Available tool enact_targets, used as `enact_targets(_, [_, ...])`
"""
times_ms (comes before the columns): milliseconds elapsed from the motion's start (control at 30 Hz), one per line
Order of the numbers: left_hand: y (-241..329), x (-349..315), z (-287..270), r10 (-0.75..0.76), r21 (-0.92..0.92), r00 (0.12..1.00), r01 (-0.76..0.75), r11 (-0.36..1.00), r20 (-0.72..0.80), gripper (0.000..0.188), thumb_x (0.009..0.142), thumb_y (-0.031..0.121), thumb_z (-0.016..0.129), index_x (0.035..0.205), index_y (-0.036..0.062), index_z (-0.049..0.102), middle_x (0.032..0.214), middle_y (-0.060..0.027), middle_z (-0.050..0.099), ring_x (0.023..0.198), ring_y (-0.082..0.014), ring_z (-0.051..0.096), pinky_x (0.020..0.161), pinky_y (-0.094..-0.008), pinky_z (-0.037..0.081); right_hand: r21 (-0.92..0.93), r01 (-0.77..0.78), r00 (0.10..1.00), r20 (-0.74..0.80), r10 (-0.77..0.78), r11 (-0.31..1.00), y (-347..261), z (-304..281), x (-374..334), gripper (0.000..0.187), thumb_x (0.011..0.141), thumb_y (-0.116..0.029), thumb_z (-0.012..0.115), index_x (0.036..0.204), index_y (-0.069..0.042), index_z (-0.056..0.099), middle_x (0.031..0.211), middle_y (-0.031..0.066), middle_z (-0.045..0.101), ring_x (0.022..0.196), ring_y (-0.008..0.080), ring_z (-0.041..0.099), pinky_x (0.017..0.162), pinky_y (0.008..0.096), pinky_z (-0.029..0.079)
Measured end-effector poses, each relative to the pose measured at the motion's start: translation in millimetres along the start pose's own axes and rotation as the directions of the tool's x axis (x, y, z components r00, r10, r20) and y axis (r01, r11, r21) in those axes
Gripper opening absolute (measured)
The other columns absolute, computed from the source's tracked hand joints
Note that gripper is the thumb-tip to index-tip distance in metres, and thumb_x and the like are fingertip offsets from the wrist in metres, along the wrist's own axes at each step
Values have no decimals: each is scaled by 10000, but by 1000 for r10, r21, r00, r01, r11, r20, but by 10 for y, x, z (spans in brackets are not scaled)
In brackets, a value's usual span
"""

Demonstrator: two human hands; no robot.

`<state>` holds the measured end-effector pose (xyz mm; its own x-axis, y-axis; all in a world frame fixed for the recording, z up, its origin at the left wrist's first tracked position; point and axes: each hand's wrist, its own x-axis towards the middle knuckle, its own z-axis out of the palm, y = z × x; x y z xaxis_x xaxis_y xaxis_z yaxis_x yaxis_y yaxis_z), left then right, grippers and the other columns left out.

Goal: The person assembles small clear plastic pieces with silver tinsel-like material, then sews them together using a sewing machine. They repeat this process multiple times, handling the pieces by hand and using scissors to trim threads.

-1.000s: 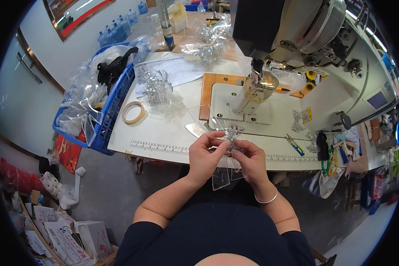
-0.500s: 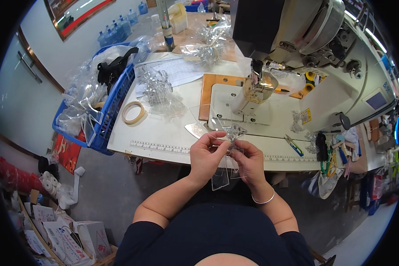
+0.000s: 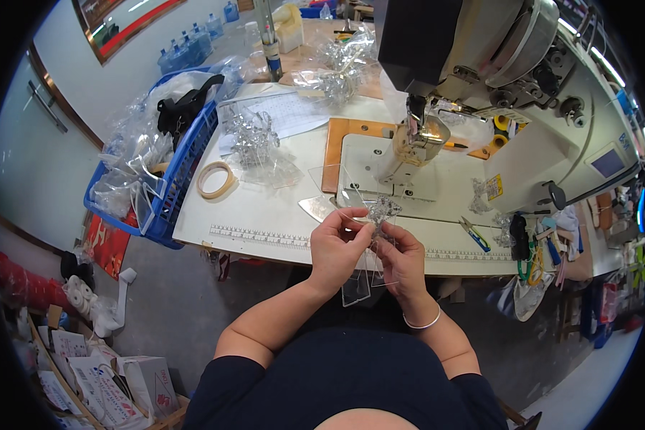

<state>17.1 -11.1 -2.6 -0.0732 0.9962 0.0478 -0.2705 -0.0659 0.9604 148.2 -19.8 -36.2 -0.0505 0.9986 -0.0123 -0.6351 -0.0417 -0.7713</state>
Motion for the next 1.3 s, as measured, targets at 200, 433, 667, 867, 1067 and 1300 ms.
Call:
enact_targets(200, [1,24,-25,-18,-21,999,19,1000,27,220,818,-14,647,1027,-32,579,799,-44,627,717,-80,592,686,-216,504,-18,4,1000,20,-4,1000,-20,-19,16,249,809,114,597,1051,58,602,1019,140,620,914,210,626,848,348,543])
enact_targets(433, [9,26,-28,-12,-26,999,13,1000,44,230,820,-8,650,1036,-36,577,814,-48,624,730,-82,592,693,-218,508,-7,8,1000,26,-8,1000,-22,-16,26,249,799,121,600,1040,59,606,1002,135,622,908,210,626,843,350,545])
enact_targets(667, [13,31,-17,-13,-22,999,14,1000,42,224,821,-6,650,1032,-35,578,802,-41,619,727,-81,591,693,-215,507,-24,12,1000,22,-11,1000,-22,-23,35,249,794,122,603,1035,58,608,992,128,623,907,206,622,839,346,545])
enact_targets(867, [-57,68,-35,-2,75,1000,0,997,31,294,805,47,679,1062,-34,560,814,-51,631,766,-102,624,671,-206,505,-79,28,1000,-6,-29,996,12,-41,50,238,800,112,610,1030,52,613,993,120,623,886,177,617,837,328,543])
enact_targets(1067, [-178,186,-78,-129,-66,986,136,988,108,309,822,88,662,1079,-45,553,935,-72,611,860,-107,590,677,-234,510,-102,60,997,63,-54,993,38,-105,41,282,831,89,578,1109,37,583,1044,130,622,909,198,629,862,367,534])
enact_targets(1300, [-45,185,-124,-215,24,955,215,976,204,150,858,100,610,911,-35,648,799,-36,642,708,-79,566,679,-235,475,-33,-123,990,59,124,992,-146,-4,16,241,859,36,563,1100,34,581,1002,90,587,906,156,597,823,317,541])
